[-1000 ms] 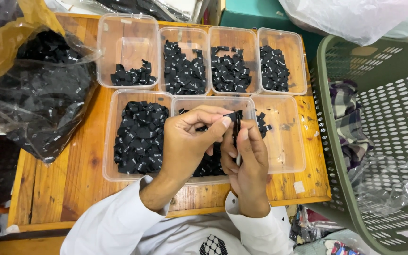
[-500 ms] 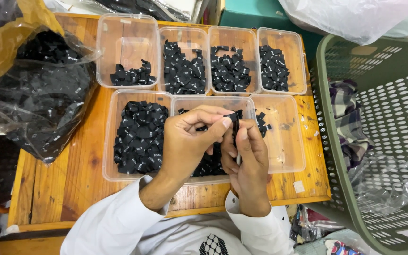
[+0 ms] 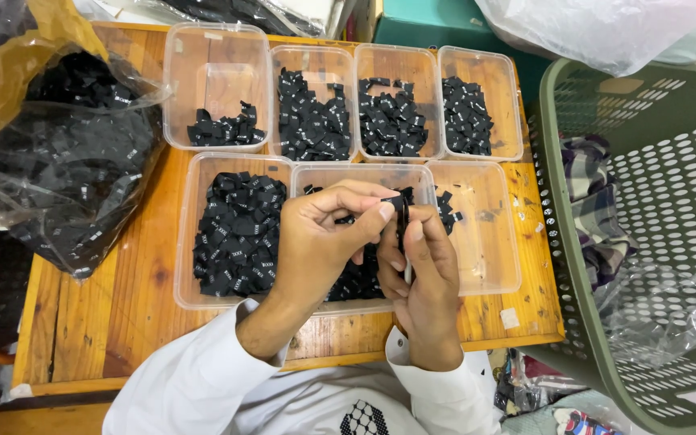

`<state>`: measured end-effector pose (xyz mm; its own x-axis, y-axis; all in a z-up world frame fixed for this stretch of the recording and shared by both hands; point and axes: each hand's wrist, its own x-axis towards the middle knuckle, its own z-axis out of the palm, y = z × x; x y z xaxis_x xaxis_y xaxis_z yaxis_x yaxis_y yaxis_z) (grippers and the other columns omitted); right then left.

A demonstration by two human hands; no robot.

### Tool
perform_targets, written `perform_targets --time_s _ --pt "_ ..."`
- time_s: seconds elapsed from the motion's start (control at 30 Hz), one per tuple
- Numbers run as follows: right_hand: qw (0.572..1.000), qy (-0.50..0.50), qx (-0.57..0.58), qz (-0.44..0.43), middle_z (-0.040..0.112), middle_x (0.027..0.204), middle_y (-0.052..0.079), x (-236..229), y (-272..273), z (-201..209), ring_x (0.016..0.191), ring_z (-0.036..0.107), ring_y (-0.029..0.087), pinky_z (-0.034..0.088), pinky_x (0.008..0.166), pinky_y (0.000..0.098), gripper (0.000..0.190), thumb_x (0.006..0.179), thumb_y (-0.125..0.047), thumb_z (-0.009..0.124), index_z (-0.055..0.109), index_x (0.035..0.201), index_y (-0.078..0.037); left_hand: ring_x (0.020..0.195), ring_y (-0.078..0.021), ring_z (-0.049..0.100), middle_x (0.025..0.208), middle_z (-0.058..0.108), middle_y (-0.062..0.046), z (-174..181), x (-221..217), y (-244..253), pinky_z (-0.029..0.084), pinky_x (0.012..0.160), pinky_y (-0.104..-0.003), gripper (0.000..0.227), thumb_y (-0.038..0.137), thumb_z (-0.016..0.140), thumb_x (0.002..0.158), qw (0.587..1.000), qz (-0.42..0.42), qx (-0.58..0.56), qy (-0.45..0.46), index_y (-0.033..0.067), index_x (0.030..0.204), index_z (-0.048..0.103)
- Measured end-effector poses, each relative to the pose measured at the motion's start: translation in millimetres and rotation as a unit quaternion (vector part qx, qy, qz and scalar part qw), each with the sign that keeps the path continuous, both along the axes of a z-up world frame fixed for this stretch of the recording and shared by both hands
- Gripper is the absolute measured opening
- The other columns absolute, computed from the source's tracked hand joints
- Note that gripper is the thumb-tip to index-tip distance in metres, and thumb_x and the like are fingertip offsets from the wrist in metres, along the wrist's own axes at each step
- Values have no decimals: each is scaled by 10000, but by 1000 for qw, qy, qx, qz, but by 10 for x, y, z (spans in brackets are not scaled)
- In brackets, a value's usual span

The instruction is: Trimming excess material from small black plastic labels using snips and sorting them into plastic containers.

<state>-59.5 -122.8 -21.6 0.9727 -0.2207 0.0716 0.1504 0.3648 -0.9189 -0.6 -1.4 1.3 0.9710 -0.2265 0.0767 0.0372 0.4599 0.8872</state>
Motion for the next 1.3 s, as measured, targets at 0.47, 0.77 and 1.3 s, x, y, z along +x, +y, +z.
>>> perform_targets --time_s 0.47,0.77,1.3 --pt "1000 -2 -3 -11 354 629 -27 2 -1 -34 348 333 32 323 285 168 308 1077 -346 463 529 1103 -46 621 -103 668 982 774 -191 -30 0 -5 521 409 -162 92 -8 777 847 1000 -5 2 -2 -66 917 759" --pt "1000 -5 -3 -20 353 623 -26 1 -10 -81 347 331 34 323 293 161 278 1085 -324 455 528 1119 -57 613 -98 671 982 778 -187 -5 -15 -3 520 398 -161 97 -5 779 846 1000 -7 -2 4 -66 919 757" --pt "998 -26 52 -37 336 652 -27 -14 -132 74 376 313 21 301 274 149 406 1084 -364 416 538 1267 -23 620 -101 670 983 779 -185 46 0 24 525 397 -159 80 11 780 854 1000 -6 0 1 -52 899 763"
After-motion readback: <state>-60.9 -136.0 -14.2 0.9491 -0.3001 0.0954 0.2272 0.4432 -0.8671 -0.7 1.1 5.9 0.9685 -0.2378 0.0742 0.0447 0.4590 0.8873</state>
